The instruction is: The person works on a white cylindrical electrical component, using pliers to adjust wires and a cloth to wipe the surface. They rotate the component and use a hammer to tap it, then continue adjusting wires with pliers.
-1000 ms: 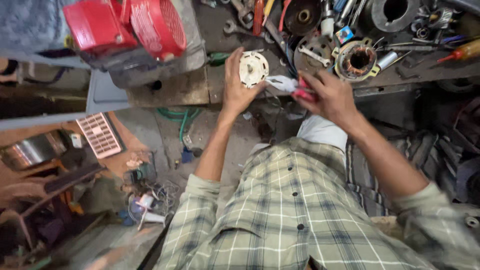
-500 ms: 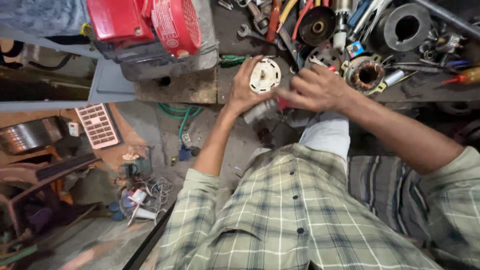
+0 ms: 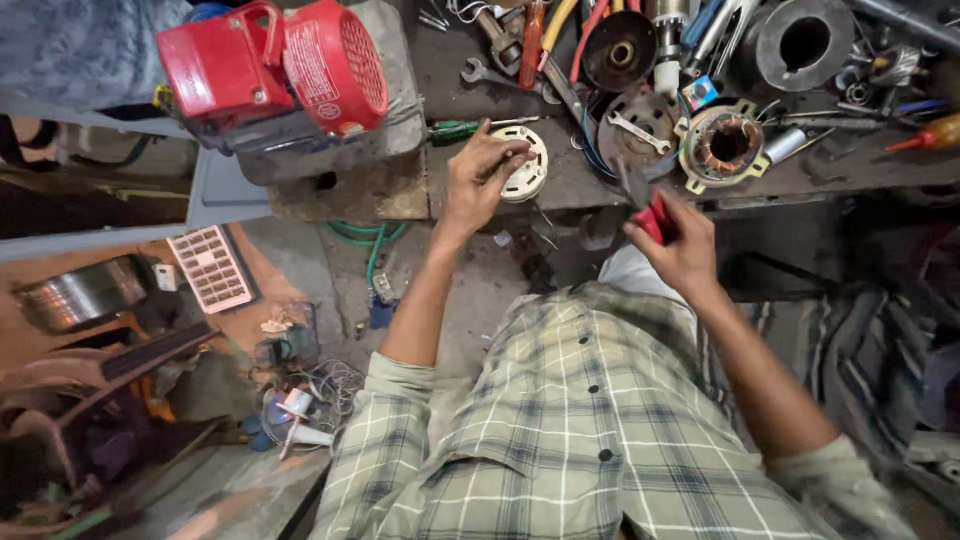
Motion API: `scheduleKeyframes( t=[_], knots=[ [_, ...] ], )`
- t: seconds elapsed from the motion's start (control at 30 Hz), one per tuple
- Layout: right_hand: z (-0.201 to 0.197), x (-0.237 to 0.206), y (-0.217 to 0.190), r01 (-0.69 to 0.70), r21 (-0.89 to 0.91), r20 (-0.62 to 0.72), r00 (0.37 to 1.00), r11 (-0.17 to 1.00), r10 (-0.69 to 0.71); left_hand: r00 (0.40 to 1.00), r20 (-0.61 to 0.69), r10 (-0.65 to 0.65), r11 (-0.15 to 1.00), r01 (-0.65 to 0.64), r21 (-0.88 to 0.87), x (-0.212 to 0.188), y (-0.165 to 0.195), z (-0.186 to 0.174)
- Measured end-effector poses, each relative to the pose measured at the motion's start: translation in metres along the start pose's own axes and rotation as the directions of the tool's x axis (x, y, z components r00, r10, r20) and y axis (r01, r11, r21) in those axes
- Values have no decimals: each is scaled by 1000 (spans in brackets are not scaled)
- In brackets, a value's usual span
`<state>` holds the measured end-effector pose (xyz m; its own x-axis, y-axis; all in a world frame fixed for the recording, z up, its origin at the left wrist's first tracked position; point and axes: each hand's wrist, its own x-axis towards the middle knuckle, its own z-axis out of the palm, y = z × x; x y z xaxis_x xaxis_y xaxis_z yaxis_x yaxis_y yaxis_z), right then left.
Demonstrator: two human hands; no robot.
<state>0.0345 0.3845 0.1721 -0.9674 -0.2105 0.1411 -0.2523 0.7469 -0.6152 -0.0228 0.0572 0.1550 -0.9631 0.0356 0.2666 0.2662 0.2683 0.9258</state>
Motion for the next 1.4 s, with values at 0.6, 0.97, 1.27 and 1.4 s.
scheduleKeyframes(
  t=[0.6,0.97,1.27,1.4],
  knots=[
    [11,75,-18,123,156,193,969,980,-152,945,-316,-84,951,171,259,-37,21,30],
    [8,152,-64,397,-30,476,813,917,-336,934,-301,-190,978,208,29,-64,-12,40],
    [14,130,-49,320,37,441,845,947,-302,946,-249,-206,978,207,-22,-64,-10,34],
    [4,114,-24,52,121,251,965,991,-81,971,-238,-34,980,78,182,-55,-2,28]
  ],
)
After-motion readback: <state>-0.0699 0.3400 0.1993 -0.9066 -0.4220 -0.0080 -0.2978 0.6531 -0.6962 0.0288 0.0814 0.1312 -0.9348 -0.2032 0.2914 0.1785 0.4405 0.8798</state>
